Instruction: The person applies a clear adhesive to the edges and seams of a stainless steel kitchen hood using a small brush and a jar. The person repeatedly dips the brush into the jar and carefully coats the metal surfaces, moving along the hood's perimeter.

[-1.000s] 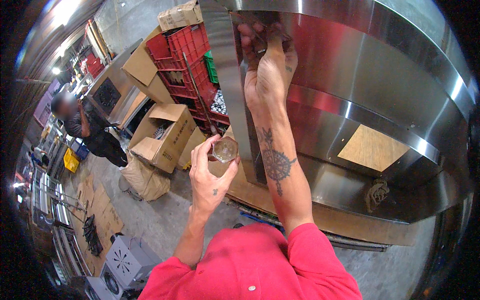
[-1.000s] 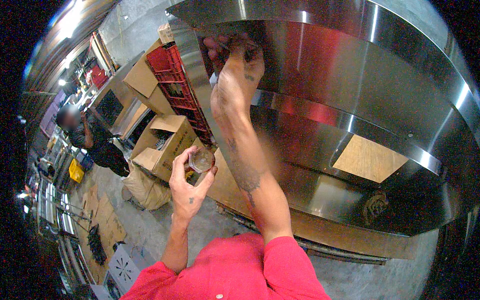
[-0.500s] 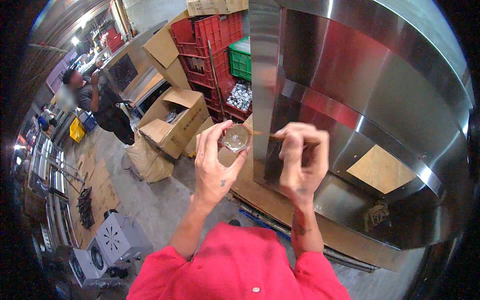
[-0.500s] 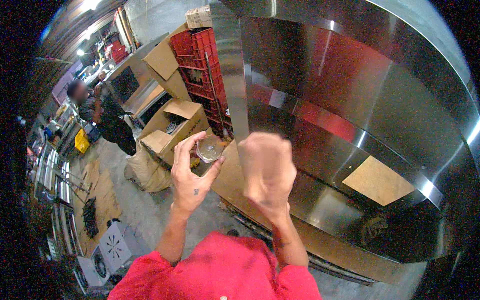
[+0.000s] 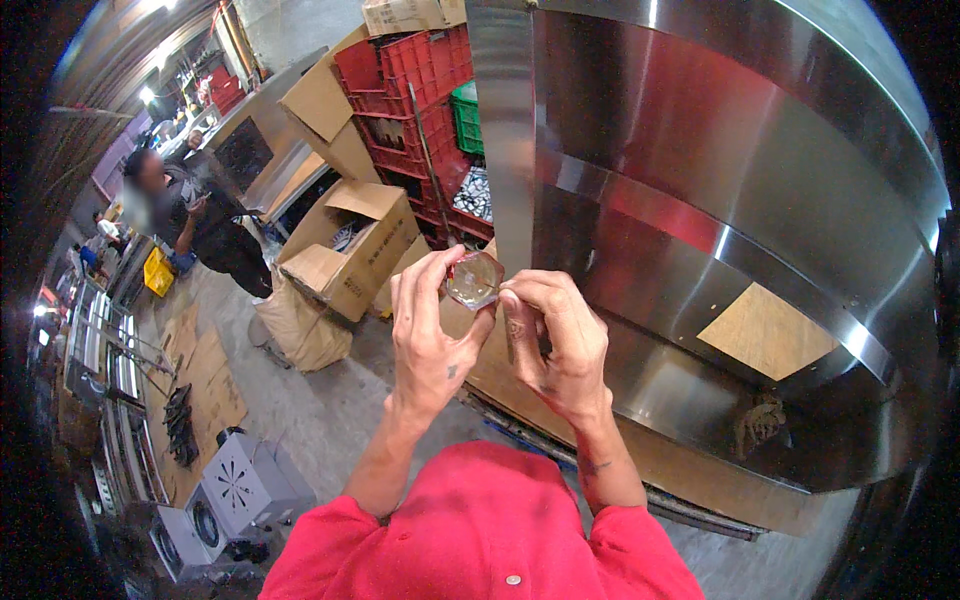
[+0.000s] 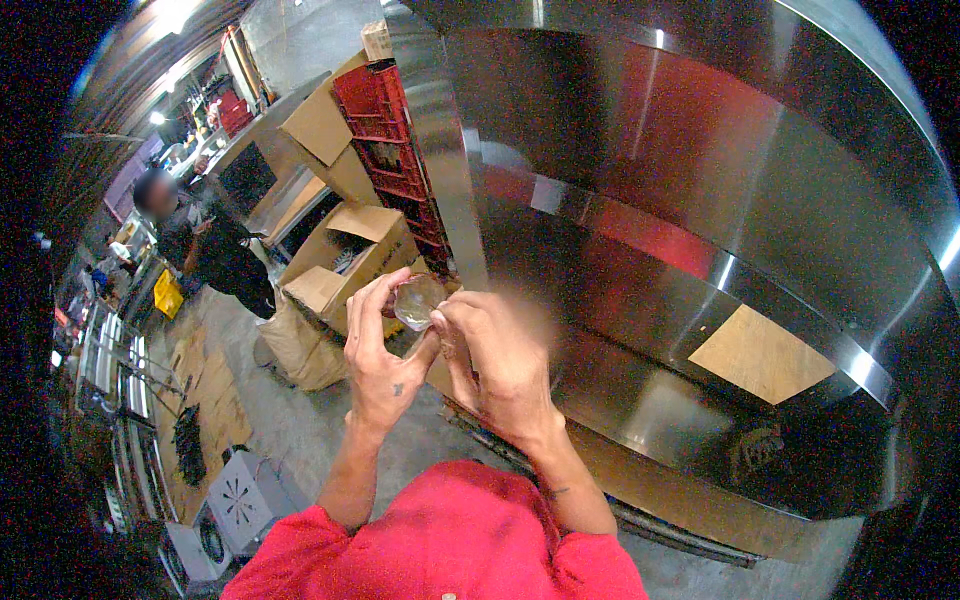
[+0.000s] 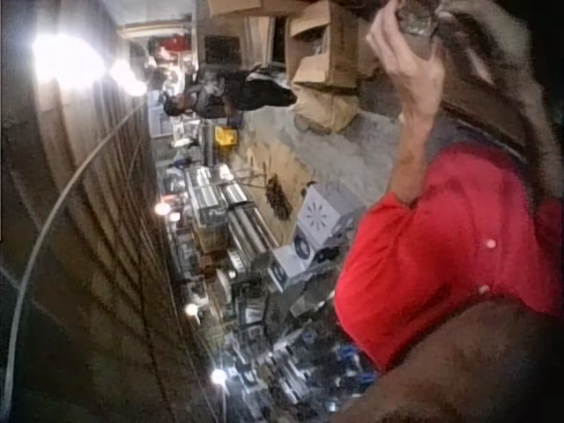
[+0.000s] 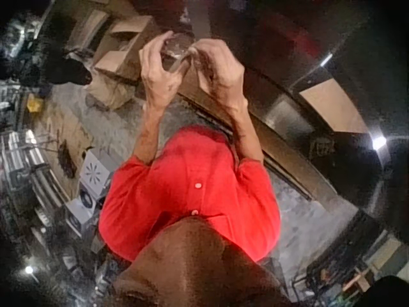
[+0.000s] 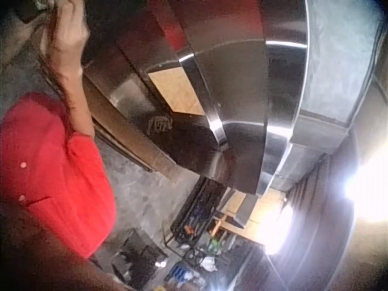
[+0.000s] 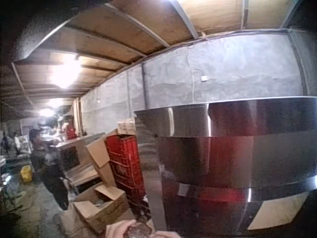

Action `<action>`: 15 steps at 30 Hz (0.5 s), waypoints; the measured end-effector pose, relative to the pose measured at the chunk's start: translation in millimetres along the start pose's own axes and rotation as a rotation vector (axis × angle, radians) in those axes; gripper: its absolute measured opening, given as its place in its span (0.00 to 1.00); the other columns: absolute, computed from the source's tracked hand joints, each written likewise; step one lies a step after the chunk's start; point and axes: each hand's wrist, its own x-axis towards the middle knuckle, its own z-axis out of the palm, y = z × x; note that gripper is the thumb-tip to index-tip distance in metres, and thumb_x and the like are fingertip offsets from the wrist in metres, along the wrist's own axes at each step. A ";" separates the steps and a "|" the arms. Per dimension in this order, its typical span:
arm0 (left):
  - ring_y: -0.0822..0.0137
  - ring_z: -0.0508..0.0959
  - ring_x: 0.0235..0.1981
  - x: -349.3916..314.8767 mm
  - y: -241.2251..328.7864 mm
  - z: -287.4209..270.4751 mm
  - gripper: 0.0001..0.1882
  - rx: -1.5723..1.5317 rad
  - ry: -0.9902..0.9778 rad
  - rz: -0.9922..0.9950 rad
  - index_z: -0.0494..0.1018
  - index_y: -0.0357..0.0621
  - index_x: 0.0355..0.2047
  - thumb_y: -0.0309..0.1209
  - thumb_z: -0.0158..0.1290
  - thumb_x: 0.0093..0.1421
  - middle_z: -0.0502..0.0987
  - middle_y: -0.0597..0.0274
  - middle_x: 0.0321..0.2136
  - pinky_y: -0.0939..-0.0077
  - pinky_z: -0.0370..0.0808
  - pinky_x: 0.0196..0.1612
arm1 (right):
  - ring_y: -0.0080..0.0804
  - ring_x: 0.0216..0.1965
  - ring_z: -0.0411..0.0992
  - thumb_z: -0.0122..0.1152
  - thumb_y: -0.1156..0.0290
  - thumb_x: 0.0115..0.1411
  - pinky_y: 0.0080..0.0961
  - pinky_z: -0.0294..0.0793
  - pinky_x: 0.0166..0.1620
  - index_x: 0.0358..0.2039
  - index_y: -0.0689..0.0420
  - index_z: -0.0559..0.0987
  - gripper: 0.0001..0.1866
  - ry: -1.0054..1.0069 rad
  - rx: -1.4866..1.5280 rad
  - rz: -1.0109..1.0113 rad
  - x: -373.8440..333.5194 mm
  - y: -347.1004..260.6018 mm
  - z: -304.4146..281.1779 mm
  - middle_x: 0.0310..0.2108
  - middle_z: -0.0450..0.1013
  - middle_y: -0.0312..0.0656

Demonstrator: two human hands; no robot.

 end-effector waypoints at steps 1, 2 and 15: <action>0.47 0.76 0.54 -0.9 1.4 -0.1 0.36 -0.014 -0.005 -0.038 0.72 0.40 0.62 0.23 0.72 0.52 0.77 0.49 0.54 0.56 0.75 0.55 | 0.24 0.31 0.76 0.66 0.80 0.69 0.21 0.75 0.32 0.45 0.61 0.78 0.07 -0.011 -0.001 -0.006 1.2 1.0 -0.7 0.41 0.80 0.46; 0.48 0.76 0.54 -3.3 4.3 -1.2 0.36 -0.029 -0.010 -0.077 0.72 0.39 0.62 0.23 0.72 0.52 0.77 0.49 0.54 0.56 0.76 0.55 | 0.29 0.35 0.77 0.66 0.81 0.67 0.25 0.77 0.37 0.45 0.62 0.79 0.08 0.081 0.063 0.059 -2.4 3.2 0.5 0.41 0.80 0.46; 0.53 0.79 0.52 -16.0 -7.7 -4.9 0.34 -0.045 -0.055 -0.203 0.73 0.37 0.60 0.28 0.73 0.55 0.78 0.50 0.53 0.61 0.78 0.53 | 0.30 0.33 0.75 0.54 0.66 0.77 0.29 0.76 0.37 0.47 0.56 0.72 0.07 0.802 1.196 0.419 148.6 48.9 29.4 0.37 0.75 0.40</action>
